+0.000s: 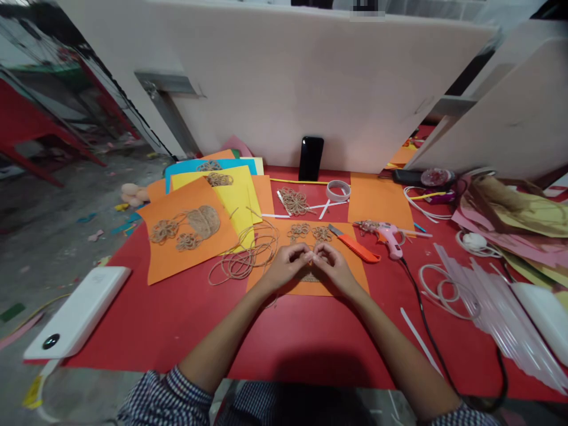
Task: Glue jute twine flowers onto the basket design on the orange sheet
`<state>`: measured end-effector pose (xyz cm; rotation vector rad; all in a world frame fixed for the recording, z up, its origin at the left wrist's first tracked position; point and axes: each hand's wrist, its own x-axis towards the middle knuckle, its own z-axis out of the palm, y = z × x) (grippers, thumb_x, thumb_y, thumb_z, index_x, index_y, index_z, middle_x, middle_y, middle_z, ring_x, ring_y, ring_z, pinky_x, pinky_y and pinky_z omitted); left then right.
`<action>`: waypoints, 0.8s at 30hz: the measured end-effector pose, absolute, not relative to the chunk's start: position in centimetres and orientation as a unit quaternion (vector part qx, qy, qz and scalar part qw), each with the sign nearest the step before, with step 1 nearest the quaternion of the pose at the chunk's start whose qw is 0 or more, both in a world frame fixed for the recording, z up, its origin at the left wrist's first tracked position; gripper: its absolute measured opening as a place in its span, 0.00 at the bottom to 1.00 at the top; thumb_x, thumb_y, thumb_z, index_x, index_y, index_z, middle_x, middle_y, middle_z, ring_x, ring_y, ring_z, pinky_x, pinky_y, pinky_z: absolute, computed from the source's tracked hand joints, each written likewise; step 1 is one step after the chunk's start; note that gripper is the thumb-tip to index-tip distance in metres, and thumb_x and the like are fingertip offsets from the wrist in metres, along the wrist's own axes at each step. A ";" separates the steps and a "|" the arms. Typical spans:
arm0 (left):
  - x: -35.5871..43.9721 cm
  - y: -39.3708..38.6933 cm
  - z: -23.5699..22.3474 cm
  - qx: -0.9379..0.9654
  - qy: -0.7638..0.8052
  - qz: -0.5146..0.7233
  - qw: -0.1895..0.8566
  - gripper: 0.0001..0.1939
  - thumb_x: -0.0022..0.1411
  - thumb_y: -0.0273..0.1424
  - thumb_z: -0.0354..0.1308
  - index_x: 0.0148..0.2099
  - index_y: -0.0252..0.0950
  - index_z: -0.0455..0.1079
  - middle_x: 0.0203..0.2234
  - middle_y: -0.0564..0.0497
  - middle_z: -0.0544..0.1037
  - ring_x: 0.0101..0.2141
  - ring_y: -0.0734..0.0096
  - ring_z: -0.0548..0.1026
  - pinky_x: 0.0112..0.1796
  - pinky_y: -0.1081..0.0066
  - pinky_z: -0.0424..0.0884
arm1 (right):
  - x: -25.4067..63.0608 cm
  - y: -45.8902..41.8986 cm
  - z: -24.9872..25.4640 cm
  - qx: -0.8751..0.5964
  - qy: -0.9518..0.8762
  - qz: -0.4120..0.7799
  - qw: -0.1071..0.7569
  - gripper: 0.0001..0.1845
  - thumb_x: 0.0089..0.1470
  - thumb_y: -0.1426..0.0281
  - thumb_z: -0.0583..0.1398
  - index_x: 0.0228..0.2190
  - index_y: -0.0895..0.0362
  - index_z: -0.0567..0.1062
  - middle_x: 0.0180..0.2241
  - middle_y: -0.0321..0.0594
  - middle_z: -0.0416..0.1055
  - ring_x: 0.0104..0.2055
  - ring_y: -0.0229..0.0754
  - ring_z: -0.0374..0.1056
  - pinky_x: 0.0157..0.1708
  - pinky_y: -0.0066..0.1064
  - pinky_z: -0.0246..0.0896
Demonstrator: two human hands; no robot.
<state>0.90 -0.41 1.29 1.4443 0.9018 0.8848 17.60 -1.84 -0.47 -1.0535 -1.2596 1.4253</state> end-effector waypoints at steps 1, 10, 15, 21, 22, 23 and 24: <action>0.9 -0.4 1.3 0.619 0.384 0.376 0.573 0.22 0.61 0.48 0.58 0.30 0.33 0.67 0.24 0.55 0.65 0.27 0.75 0.62 0.30 0.73 0.56 | 17.6 -1.8 -0.5 -0.429 -0.517 0.578 0.462 0.19 0.51 0.54 0.65 0.31 0.54 0.68 0.27 0.31 0.62 0.29 0.36 0.57 0.30 0.27 0.53; 0.8 -0.4 1.0 0.588 0.343 0.377 0.628 0.21 0.60 0.48 0.60 0.33 0.32 0.69 0.27 0.53 0.68 0.30 0.73 0.65 0.33 0.73 0.60 | 17.7 -2.0 -0.5 -0.419 -0.523 0.591 0.450 0.18 0.52 0.53 0.65 0.33 0.54 0.69 0.29 0.32 0.65 0.31 0.37 0.60 0.34 0.29 0.56; 0.9 -0.4 1.1 0.589 0.350 0.387 0.617 0.21 0.61 0.48 0.60 0.32 0.33 0.68 0.26 0.53 0.67 0.29 0.73 0.64 0.32 0.73 0.59 | 17.6 -2.1 -0.6 -0.424 -0.520 0.592 0.447 0.18 0.53 0.53 0.64 0.34 0.54 0.71 0.30 0.33 0.66 0.32 0.37 0.61 0.35 0.29 0.58; 0.9 -0.4 1.4 0.643 0.397 0.373 0.538 0.22 0.63 0.48 0.57 0.31 0.33 0.69 0.24 0.53 0.68 0.28 0.72 0.64 0.31 0.73 0.59 | 17.7 -2.0 -1.2 -0.444 -0.545 0.555 0.444 0.18 0.55 0.52 0.62 0.35 0.54 0.73 0.30 0.34 0.67 0.30 0.37 0.60 0.32 0.28 0.56; 0.9 -0.4 1.4 0.647 0.399 0.370 0.535 0.21 0.63 0.48 0.56 0.31 0.33 0.69 0.25 0.53 0.69 0.28 0.72 0.64 0.32 0.73 0.59 | 17.7 -2.0 -1.2 -0.445 -0.548 0.553 0.443 0.18 0.55 0.52 0.62 0.35 0.54 0.73 0.30 0.34 0.67 0.30 0.37 0.60 0.31 0.28 0.56; 0.9 -0.4 1.5 0.647 0.399 0.368 0.536 0.21 0.63 0.48 0.56 0.31 0.33 0.69 0.25 0.53 0.69 0.29 0.72 0.65 0.32 0.73 0.59 | 17.7 -2.0 -1.1 -0.445 -0.548 0.553 0.443 0.18 0.55 0.52 0.63 0.35 0.54 0.73 0.29 0.34 0.67 0.30 0.37 0.60 0.31 0.28 0.56; 0.9 -0.4 1.5 0.644 0.398 0.369 0.540 0.21 0.63 0.48 0.56 0.31 0.33 0.69 0.25 0.53 0.69 0.29 0.72 0.65 0.32 0.73 0.59 | 17.7 -2.0 -1.0 -0.443 -0.548 0.554 0.443 0.18 0.55 0.52 0.63 0.35 0.54 0.73 0.29 0.34 0.67 0.30 0.37 0.60 0.31 0.28 0.56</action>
